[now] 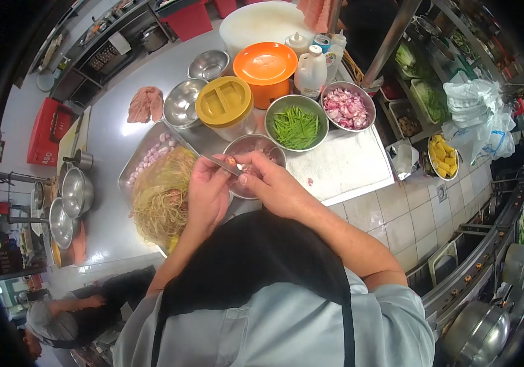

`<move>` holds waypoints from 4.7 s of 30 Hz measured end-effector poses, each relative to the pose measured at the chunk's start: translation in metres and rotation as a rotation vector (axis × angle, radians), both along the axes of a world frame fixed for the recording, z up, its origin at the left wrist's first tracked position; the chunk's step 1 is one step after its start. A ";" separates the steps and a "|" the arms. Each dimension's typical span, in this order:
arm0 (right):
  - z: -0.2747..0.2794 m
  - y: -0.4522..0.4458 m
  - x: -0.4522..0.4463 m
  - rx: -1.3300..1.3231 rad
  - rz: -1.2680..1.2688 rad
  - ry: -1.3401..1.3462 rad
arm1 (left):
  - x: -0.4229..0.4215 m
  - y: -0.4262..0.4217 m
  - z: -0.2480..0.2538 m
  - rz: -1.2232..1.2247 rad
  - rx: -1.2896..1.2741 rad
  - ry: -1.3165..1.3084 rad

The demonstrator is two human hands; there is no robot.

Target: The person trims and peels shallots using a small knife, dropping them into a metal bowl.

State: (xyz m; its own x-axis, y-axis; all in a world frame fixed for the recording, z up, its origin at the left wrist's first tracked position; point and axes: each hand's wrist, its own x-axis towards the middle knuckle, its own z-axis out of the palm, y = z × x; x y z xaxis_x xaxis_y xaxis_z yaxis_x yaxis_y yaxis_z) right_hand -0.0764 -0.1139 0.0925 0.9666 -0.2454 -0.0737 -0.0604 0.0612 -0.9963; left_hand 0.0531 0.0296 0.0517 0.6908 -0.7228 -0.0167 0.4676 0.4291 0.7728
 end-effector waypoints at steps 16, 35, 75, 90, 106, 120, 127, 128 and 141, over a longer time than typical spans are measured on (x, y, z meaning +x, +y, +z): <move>-0.010 -0.001 0.003 0.187 -0.072 0.060 | -0.016 -0.007 -0.014 0.063 0.022 -0.151; -0.005 -0.021 0.000 0.516 -0.062 0.285 | 0.005 -0.003 -0.017 -0.196 -0.044 0.256; 0.011 -0.016 0.000 0.403 0.089 0.269 | -0.004 -0.002 -0.009 -0.110 -0.024 0.127; -0.013 -0.011 0.000 0.225 0.060 0.047 | -0.005 -0.005 0.001 -0.113 -0.015 0.146; -0.055 -0.009 0.002 0.424 -0.016 -0.086 | -0.007 -0.004 0.000 -0.191 -0.039 0.250; 0.010 -0.009 -0.016 0.349 -0.032 0.275 | -0.003 0.001 -0.011 -0.228 -0.081 0.259; 0.015 -0.002 -0.016 0.165 0.017 0.116 | -0.006 -0.002 -0.010 -0.155 -0.075 0.135; 0.014 -0.001 -0.017 0.119 0.015 0.101 | -0.007 -0.001 -0.010 -0.147 -0.068 0.141; 0.004 -0.016 -0.017 0.446 -0.001 0.312 | -0.003 0.001 -0.007 -0.229 -0.085 0.211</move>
